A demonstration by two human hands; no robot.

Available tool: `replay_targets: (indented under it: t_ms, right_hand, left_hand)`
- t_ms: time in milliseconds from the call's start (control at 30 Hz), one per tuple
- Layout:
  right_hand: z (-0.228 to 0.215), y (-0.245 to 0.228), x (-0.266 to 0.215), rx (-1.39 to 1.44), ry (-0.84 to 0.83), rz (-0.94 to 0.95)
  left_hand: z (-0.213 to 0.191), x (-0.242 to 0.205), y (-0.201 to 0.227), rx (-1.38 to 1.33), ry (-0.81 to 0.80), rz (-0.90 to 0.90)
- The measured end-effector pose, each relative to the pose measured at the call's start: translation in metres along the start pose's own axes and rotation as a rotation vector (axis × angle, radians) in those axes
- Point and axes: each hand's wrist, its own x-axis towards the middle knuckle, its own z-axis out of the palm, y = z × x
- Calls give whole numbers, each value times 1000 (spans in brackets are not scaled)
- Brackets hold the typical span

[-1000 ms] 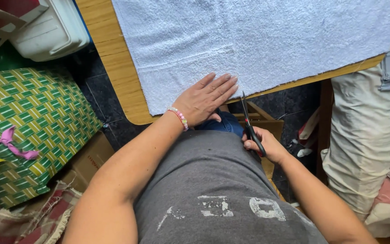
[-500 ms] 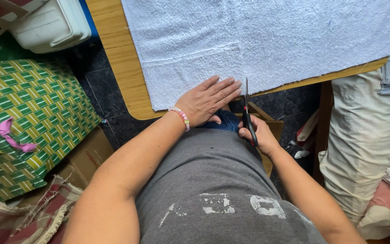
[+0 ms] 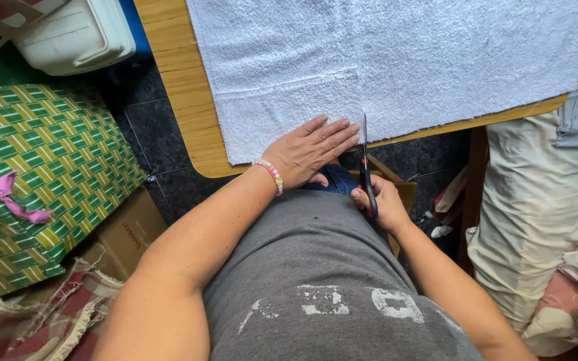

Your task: The person uses scissors to cut a large white towel into smaller rectangular pieces on a wooden table. They repeatedly fold the towel, cut along the edges, and separate the cut sections throughout the video.

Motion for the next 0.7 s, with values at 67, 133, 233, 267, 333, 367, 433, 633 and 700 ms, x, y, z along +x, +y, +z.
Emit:
replay_targets:
  t_ms: [67,133,233,267,333,367,433,633,700]
  right_hand:
    - [0,-1,-1,5,-3,-1]
    - [0,-6,-2,10,-6,-3]
    - [-3,-17,-3,66,-26,16]
    - [-5,-18,-2,83,-39,9]
    - [-8,-21,2,97,-56,7]
    - [-10,-24,4,87,-73,-4]
    - [-11,-27,6,75,-89,-19]
    - [-8,-30,4,69,-58,-16]
    - [-7,-31,4,43,-24,-8]
  left_hand:
    - [2,0,0,-8,7,-1]
    - [3,0,0,-14,13,-1]
    - [3,0,-2,-5,21,9]
    - [4,0,-2,2,27,11]
    - [7,-1,-2,6,32,8]
    - [9,-1,-2,-4,34,10]
    - [10,-1,-2,-11,40,11]
    - [16,-1,-2,-8,68,13]
    - [15,0,-4,5,68,21]
